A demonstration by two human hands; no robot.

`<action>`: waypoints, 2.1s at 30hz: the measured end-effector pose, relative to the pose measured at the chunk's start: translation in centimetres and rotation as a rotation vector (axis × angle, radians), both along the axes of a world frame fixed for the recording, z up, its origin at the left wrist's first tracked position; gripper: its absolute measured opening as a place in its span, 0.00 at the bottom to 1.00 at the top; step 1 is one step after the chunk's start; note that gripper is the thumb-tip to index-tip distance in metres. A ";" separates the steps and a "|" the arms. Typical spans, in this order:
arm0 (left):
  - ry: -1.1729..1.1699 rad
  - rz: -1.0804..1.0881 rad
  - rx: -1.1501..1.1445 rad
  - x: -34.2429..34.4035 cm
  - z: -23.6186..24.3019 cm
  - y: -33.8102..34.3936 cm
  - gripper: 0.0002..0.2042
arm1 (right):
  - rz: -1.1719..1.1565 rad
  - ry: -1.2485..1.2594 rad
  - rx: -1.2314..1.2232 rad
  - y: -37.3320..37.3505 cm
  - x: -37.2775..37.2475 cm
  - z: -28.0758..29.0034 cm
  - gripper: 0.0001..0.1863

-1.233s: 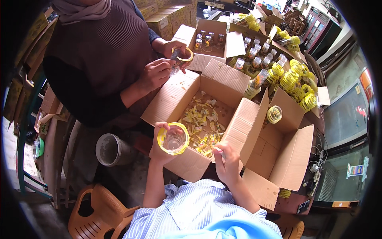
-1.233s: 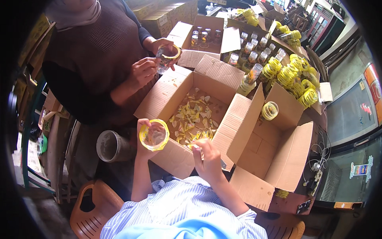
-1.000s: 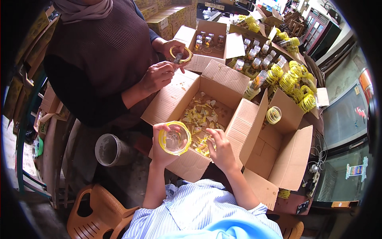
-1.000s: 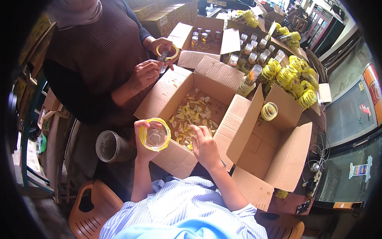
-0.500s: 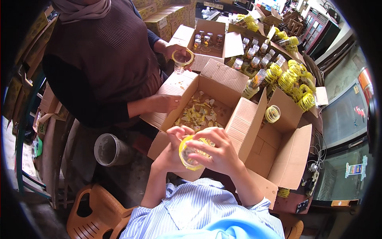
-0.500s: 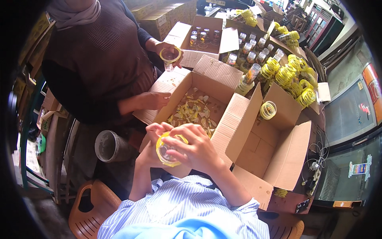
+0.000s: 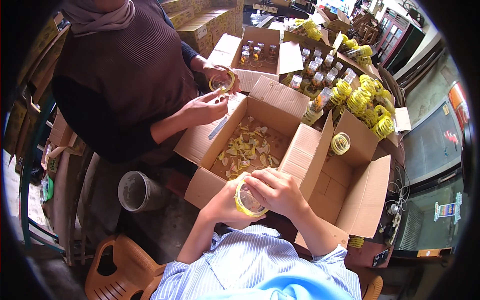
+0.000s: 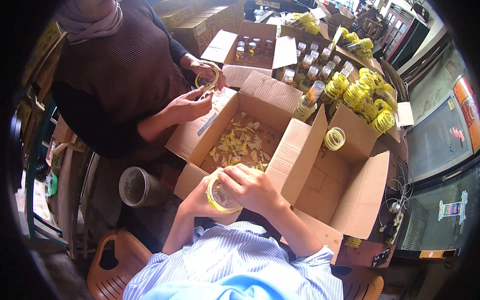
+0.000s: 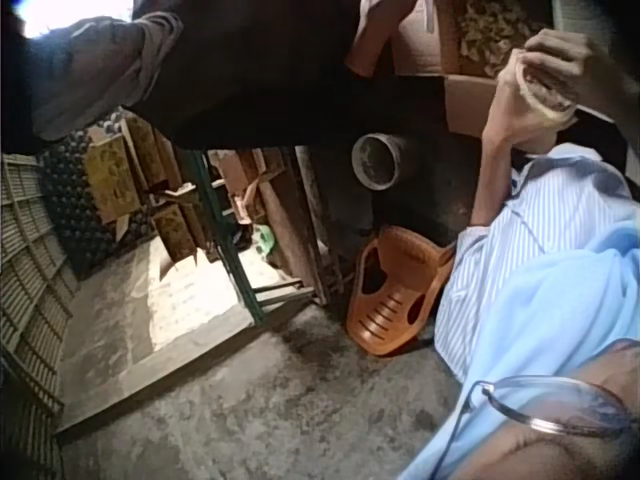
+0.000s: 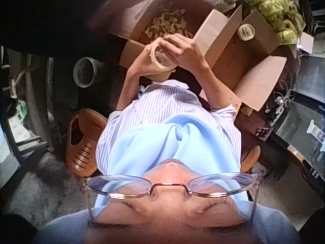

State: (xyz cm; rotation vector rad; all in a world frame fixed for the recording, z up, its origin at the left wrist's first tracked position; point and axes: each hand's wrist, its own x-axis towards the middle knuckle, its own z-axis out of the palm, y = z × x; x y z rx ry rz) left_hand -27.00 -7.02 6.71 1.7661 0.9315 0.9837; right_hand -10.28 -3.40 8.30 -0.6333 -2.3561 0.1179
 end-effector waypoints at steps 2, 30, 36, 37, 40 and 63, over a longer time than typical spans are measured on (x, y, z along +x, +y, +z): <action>0.034 0.122 0.020 0.9 0.1 -0.3 0.26 | -0.026 0.020 0.057 0.0 -0.1 0.0 0.12; 0.044 0.307 0.163 0.6 -0.7 -1.9 0.25 | -0.065 0.161 -0.798 2.3 3.2 1.1 0.07; 0.173 0.379 0.232 0.8 -1.6 -1.5 0.29 | -0.181 0.110 -0.560 0.1 1.9 1.6 0.22; 0.212 0.373 0.259 0.8 -1.4 -1.5 0.30 | -0.199 0.090 -0.588 -0.1 1.8 1.4 0.24; 0.230 0.309 0.321 1.0 -1.2 -1.5 0.33 | -0.215 0.147 -0.732 0.2 1.3 0.1 0.22; 0.061 0.427 0.262 1.0 -2.6 -0.3 0.22 | -0.306 0.553 -0.435 2.5 0.3 -1.8 0.09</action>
